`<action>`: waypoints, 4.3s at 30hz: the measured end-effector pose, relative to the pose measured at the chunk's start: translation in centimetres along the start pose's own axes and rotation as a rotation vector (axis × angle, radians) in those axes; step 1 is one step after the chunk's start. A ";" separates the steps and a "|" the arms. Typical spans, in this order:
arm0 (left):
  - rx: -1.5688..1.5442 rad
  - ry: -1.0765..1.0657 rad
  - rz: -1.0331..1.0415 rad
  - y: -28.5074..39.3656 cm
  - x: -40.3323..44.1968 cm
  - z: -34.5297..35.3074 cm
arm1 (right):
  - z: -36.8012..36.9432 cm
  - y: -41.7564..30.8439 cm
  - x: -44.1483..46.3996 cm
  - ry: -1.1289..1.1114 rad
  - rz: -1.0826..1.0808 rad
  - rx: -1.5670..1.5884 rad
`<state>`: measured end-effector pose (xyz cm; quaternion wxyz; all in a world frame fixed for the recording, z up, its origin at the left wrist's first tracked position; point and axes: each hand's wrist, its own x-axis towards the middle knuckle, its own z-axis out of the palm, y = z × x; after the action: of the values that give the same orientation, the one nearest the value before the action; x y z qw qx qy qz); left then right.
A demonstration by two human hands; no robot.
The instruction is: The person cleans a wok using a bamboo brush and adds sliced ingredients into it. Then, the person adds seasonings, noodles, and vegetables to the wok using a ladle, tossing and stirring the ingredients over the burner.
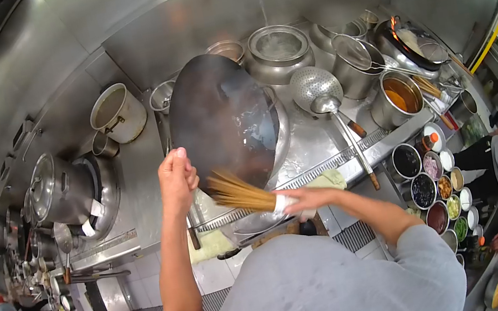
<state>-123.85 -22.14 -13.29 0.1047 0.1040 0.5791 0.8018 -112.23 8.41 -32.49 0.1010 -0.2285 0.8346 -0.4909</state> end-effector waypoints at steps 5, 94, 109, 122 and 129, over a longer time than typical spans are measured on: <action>0.020 0.086 -0.052 -0.5 -1.1 -0.8 | -7.1 7.6 0.0 0.382 0.742 -0.506; -0.094 0.025 -0.379 -11.9 -9.8 3.8 | 4.3 11.7 -9.2 0.519 0.370 -0.843; 1.218 -0.054 0.248 -16.6 -0.9 -0.7 | -8.7 -6.0 8.1 0.161 0.223 1.052; 1.370 0.055 0.503 -25.2 2.4 -1.8 | -7.9 4.0 32.5 0.717 0.732 -0.385; 1.541 0.048 0.404 -24.6 2.3 0.9 | -8.4 -1.6 25.7 -0.232 0.627 -0.353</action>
<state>-124.63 -13.10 -36.29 -0.1566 0.2326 0.9426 0.1812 -137.59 1.93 -25.50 0.2990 -0.0299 0.9189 -0.2555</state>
